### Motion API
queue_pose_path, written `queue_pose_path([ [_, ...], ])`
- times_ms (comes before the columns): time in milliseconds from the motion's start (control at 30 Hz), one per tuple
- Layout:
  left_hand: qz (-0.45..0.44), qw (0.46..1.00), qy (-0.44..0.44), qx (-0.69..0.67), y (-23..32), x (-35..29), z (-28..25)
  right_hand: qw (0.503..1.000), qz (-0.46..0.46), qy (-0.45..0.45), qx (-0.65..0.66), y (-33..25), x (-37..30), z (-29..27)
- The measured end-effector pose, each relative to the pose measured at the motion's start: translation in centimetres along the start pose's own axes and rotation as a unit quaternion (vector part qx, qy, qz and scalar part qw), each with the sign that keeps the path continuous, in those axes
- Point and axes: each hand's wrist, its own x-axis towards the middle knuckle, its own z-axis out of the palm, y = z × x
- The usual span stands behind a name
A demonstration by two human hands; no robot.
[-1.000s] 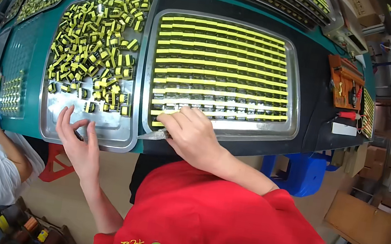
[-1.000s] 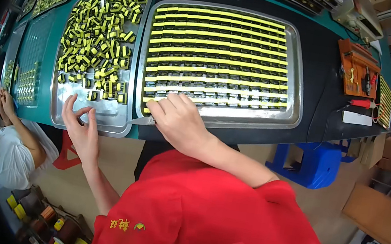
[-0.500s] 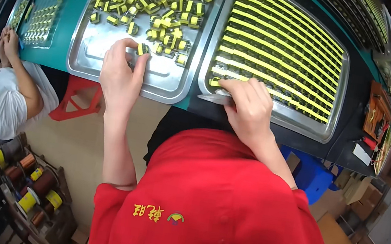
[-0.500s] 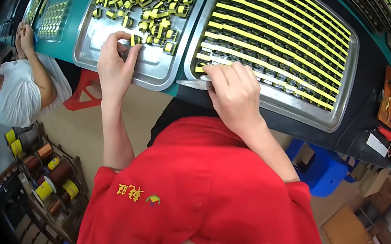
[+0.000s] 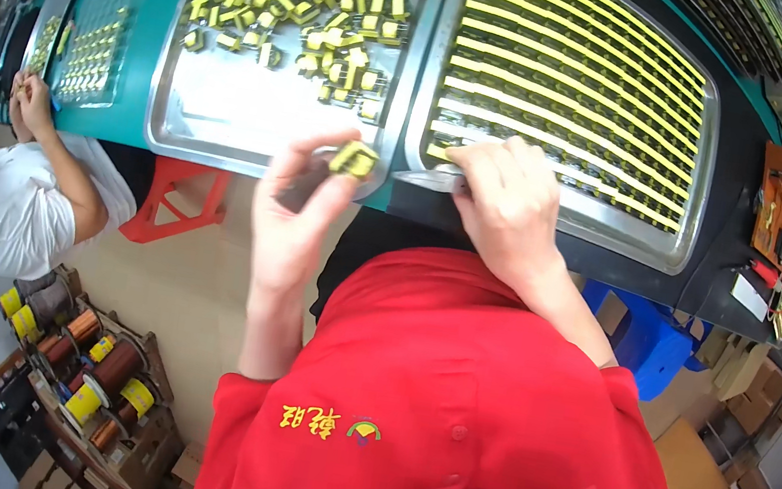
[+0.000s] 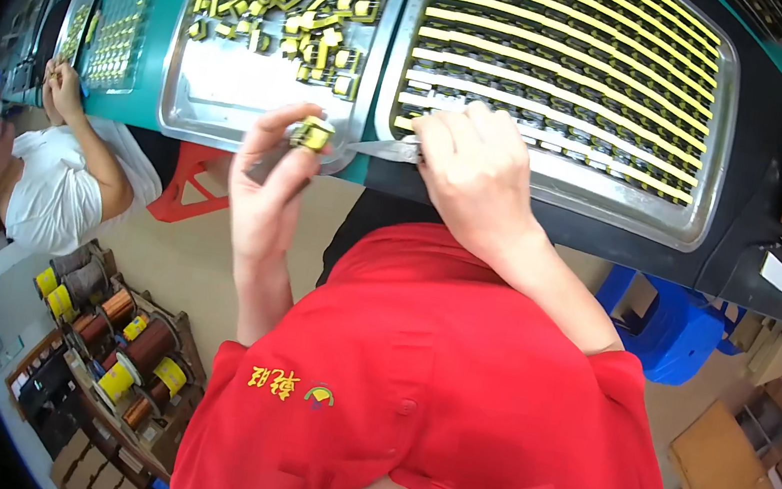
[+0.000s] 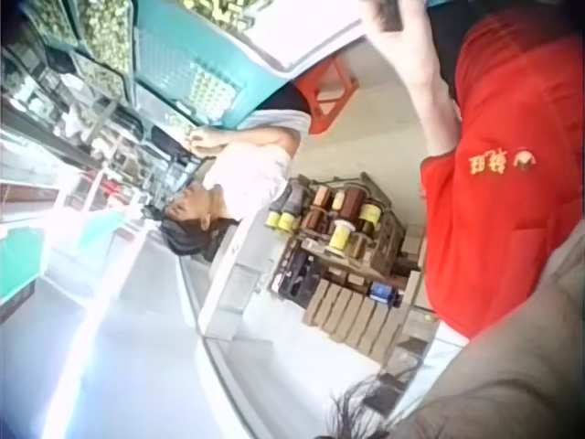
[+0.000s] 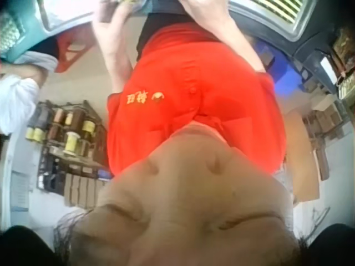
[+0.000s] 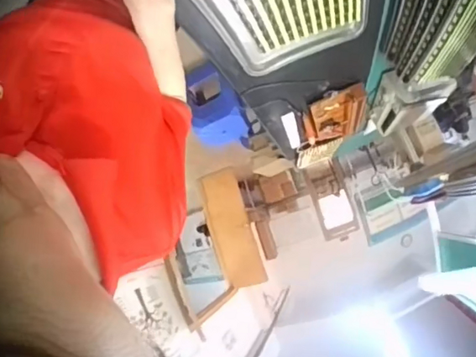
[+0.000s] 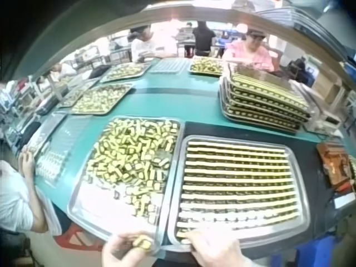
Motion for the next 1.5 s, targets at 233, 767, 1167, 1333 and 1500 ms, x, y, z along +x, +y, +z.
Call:
queue_pose_path([
  [233, -0.005, 1.0, -0.021, 0.01, -0.8, -0.3, 1.6, 0.999, 0.018, -0.034, 0.02, 0.4, -0.1, -0.9],
  [767, 0.093, 0.969, -0.151, 0.17, 0.1, -0.8, 3.8, 0.675, 0.285, -0.17, 0.659, 0.2, -0.6, -3.4],
  [1167, -0.097, 0.927, -0.11, -0.346, 0.1, 0.3, 5.6, 0.908, 0.089, -0.065, 0.405, -0.3, -0.8, -3.2],
  [1333, -0.094, 0.95, -0.122, -0.271, 0.1, 0.2, 6.0, 0.935, 0.033, -0.051, 0.349, -0.3, -0.6, -2.6],
  [1500, -0.089, 0.962, -0.118, -0.232, -0.1, 0.0, 6.0, 0.941, 0.027, -0.04, 0.335, -0.5, -0.6, -2.5],
])
